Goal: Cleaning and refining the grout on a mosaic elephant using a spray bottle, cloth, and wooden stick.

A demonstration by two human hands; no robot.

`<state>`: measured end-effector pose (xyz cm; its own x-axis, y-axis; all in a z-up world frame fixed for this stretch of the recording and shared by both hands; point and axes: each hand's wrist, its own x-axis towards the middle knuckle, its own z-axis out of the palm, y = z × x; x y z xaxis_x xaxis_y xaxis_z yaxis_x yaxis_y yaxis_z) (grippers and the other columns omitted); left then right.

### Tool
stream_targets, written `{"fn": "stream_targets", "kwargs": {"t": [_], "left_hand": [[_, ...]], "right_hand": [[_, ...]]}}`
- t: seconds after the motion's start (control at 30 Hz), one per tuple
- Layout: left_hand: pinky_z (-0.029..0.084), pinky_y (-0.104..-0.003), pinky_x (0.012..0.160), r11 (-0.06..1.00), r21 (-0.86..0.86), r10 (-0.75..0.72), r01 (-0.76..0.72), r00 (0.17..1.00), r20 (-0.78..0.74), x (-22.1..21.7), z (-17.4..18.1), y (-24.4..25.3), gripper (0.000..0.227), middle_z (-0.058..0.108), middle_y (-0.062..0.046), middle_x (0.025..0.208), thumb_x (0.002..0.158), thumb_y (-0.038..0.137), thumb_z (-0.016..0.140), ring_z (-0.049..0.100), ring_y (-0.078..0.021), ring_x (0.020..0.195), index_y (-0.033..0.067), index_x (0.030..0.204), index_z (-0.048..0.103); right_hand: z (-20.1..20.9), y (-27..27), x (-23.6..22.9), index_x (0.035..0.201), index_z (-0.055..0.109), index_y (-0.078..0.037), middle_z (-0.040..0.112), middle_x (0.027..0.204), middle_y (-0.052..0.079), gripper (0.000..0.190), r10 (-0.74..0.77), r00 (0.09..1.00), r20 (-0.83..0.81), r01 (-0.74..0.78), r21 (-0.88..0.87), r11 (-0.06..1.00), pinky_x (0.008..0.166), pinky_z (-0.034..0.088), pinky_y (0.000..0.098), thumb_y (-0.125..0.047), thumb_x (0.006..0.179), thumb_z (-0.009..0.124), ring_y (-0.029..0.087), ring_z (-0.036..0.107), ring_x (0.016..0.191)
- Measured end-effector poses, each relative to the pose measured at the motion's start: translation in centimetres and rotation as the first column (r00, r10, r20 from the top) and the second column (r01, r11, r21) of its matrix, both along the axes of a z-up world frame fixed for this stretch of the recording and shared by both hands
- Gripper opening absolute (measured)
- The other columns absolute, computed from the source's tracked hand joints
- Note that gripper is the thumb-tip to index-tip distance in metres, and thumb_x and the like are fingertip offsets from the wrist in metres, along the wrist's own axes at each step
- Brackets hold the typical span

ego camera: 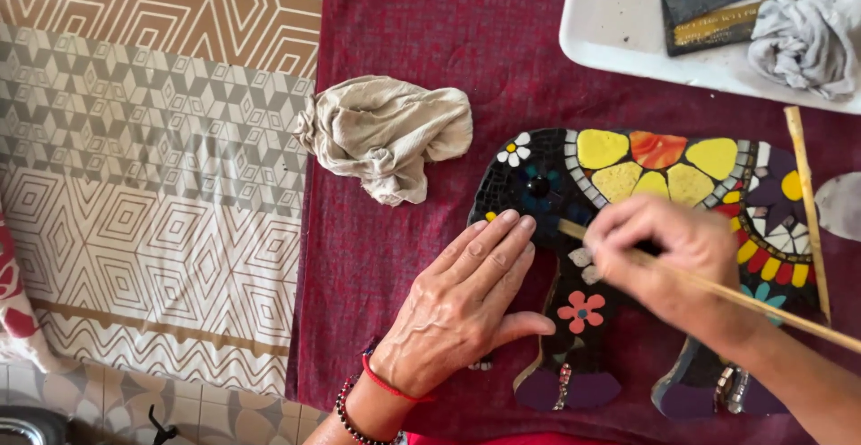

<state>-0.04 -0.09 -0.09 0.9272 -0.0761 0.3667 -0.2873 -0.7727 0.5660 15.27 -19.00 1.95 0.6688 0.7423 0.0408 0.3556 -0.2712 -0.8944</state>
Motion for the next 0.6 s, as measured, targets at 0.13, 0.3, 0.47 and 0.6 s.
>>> {"fn": "stream_targets", "kwargs": {"t": [0.13,0.3,0.47,0.6], "left_hand": [[0.048,-0.05,0.116,1.0,0.005,-0.009,0.009,1.0,-0.019,-0.1,0.0,0.0,0.062,0.059,-0.023,0.144,0.1,0.046,0.068,0.056,-0.0382,0.138,-0.0097,0.126,0.065],[0.048,-0.049,0.116,0.999,0.036,0.001,0.0,1.0,-0.021,-0.1,0.0,-0.1,0.063,0.057,-0.022,0.146,0.1,0.048,0.068,0.056,-0.0372,0.138,-0.0082,0.129,0.065],[0.048,-0.049,0.115,1.0,0.031,-0.002,0.002,1.0,-0.006,0.1,0.2,0.0,0.062,0.059,-0.022,0.144,0.099,0.047,0.069,0.057,-0.0372,0.137,-0.0085,0.127,0.065],[0.048,-0.049,0.116,1.0,0.031,-0.004,0.004,1.0,-0.014,0.1,0.2,0.0,0.062,0.059,-0.021,0.144,0.1,0.047,0.068,0.057,-0.0366,0.137,-0.0081,0.128,0.065]], "right_hand": [[0.3,0.0,-0.1,0.075,0.066,-0.006,0.075,0.083,0.007,0.012,0.011,1.0,-0.014,-0.011,-0.008,1.0,0.059,0.062,0.0152,-0.003,0.082,0.075,0.012,0.073,0.069],[-0.8,-0.8,1.0,0.076,0.062,-0.005,0.073,0.085,0.011,0.018,-0.039,0.984,0.176,0.039,0.003,0.999,0.063,0.06,0.0222,-0.001,0.089,0.073,0.017,0.072,0.073],[-0.7,-0.6,0.9,0.079,0.061,-0.005,0.072,0.086,0.009,0.017,-0.023,0.982,0.186,0.023,0.001,1.0,0.056,0.059,0.0174,-0.003,0.092,0.071,0.012,0.071,0.066],[-0.4,-0.6,0.7,0.078,0.06,-0.006,0.074,0.087,0.007,0.018,-0.006,0.986,0.165,0.006,-0.002,1.0,0.066,0.057,0.0221,-0.004,0.086,0.076,0.013,0.072,0.07]]}}
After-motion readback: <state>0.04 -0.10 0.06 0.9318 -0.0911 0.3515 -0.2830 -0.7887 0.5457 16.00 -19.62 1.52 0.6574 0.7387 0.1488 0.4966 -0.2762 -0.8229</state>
